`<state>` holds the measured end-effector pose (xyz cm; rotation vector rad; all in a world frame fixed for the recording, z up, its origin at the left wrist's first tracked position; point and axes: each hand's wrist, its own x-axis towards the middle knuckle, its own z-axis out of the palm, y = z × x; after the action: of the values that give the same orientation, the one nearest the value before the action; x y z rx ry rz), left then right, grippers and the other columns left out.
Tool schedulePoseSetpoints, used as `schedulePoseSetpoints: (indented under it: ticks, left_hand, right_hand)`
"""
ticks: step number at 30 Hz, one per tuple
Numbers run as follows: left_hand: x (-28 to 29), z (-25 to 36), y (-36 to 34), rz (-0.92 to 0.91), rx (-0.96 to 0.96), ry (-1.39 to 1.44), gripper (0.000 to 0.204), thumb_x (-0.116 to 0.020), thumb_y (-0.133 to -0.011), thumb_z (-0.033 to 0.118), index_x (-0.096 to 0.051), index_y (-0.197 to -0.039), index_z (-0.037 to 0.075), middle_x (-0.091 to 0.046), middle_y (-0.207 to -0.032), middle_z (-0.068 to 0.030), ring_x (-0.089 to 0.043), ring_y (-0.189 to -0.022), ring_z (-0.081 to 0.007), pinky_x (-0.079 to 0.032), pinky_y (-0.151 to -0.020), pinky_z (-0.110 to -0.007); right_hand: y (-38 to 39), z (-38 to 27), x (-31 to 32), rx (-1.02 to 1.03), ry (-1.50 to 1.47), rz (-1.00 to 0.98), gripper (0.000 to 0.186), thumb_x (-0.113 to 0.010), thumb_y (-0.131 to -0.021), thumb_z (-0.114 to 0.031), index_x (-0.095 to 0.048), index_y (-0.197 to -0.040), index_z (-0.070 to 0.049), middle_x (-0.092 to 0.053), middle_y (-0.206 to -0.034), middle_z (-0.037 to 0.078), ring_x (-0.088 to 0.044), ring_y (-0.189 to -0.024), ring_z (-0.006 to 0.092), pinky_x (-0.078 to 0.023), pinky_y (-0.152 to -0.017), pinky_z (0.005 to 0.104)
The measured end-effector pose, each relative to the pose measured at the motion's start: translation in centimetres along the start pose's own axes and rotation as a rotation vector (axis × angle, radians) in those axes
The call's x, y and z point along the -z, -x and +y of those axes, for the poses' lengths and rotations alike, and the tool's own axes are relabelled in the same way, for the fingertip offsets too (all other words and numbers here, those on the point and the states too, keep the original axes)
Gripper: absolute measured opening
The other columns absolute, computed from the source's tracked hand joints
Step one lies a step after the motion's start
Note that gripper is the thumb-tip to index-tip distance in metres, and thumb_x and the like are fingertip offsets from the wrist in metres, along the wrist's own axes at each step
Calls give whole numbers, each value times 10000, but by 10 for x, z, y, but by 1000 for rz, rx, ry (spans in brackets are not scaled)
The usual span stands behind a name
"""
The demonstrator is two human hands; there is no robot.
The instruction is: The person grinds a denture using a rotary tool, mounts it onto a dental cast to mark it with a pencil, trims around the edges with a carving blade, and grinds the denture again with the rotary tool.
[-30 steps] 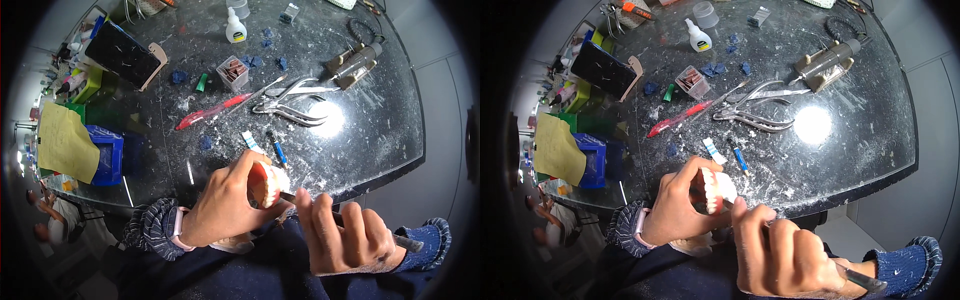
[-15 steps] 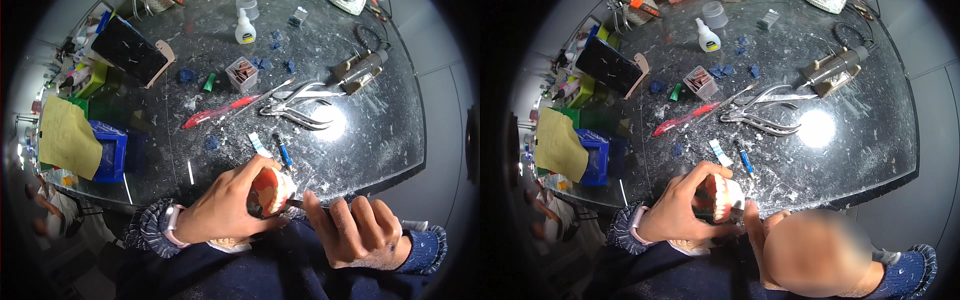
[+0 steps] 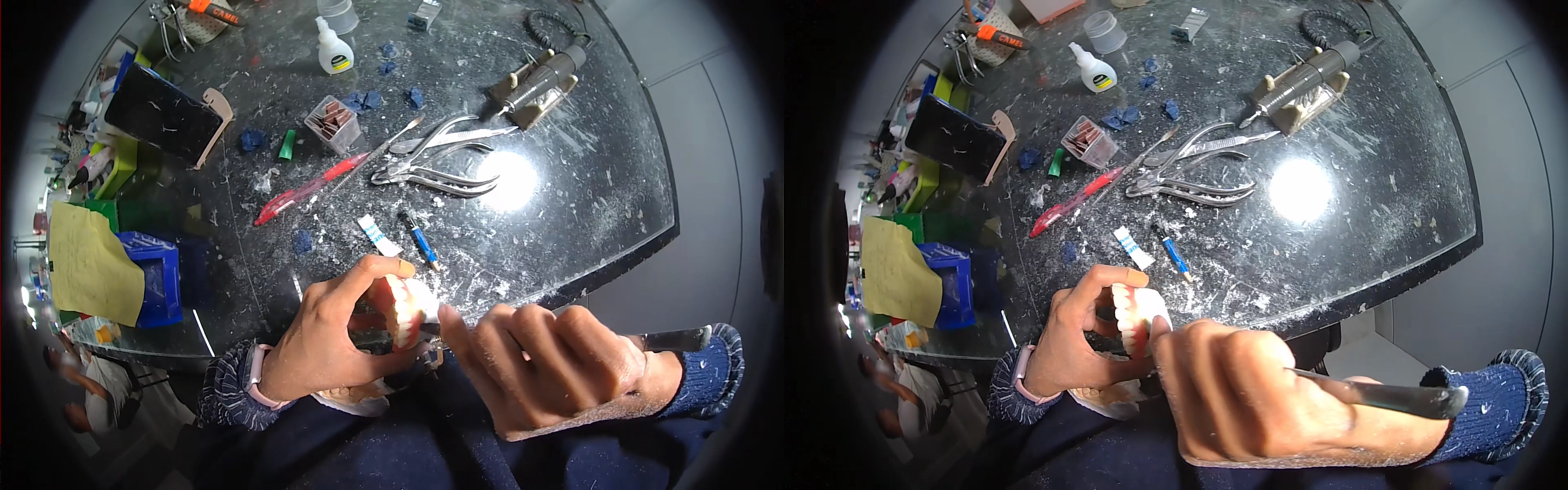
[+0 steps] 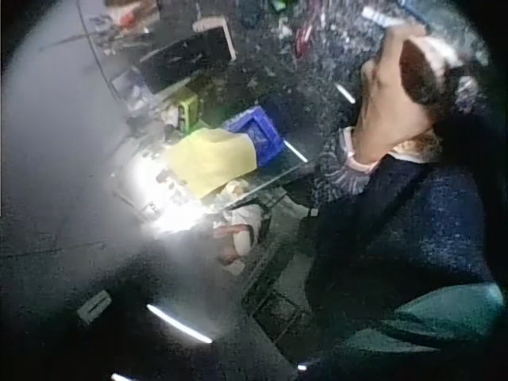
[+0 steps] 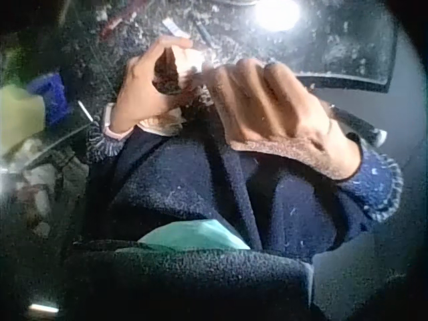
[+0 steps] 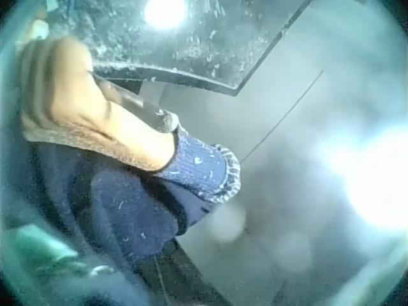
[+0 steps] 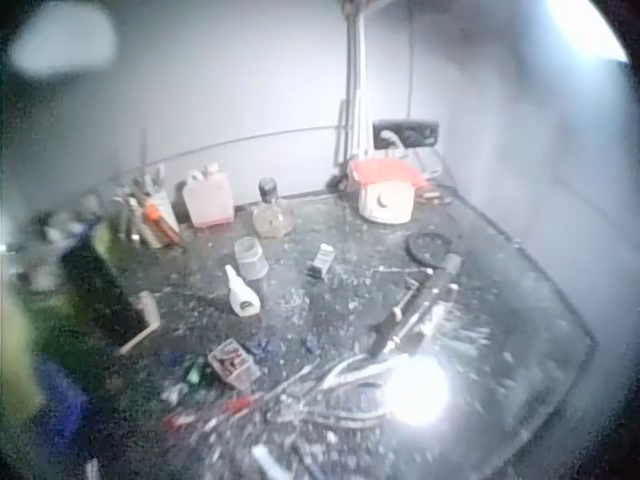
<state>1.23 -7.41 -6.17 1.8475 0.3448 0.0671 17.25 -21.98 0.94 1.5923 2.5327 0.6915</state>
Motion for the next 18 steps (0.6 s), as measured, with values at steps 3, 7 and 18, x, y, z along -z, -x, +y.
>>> schedulePoseSetpoints:
  ticks: [3,7,18]
  left_hand:
    - [-4,9,-6,8,-7,-20,570,-780,-654,116,-477,-1132,50,-623,-876,-98,-661,-742,-172,-534,-639,-289]
    - [-1,12,-1,50,61,-43,553,-775,-662,109,-468,-1117,45,-627,-806,-82,-655,-704,-162,-538,-619,-286]
    - [1,8,3,16,71,-56,636,-793,-630,110,-434,-1149,37,-617,-929,-121,-654,-781,-222,-540,-657,-319]
  right_hand:
    - [4,-2,7,-25,43,-50,295,-638,-609,-57,-686,-899,-44,-421,-581,-54,-439,-500,35,-213,-441,198]
    - [-1,-5,-2,-85,-25,-98,140,-557,-800,-127,-614,-750,-9,-285,-525,-59,-306,-423,42,-166,-425,221]
    - [5,-2,-1,-76,-165,-211,248,-544,-722,-90,-658,-932,-22,-277,-527,-69,-300,-430,22,-152,-384,202]
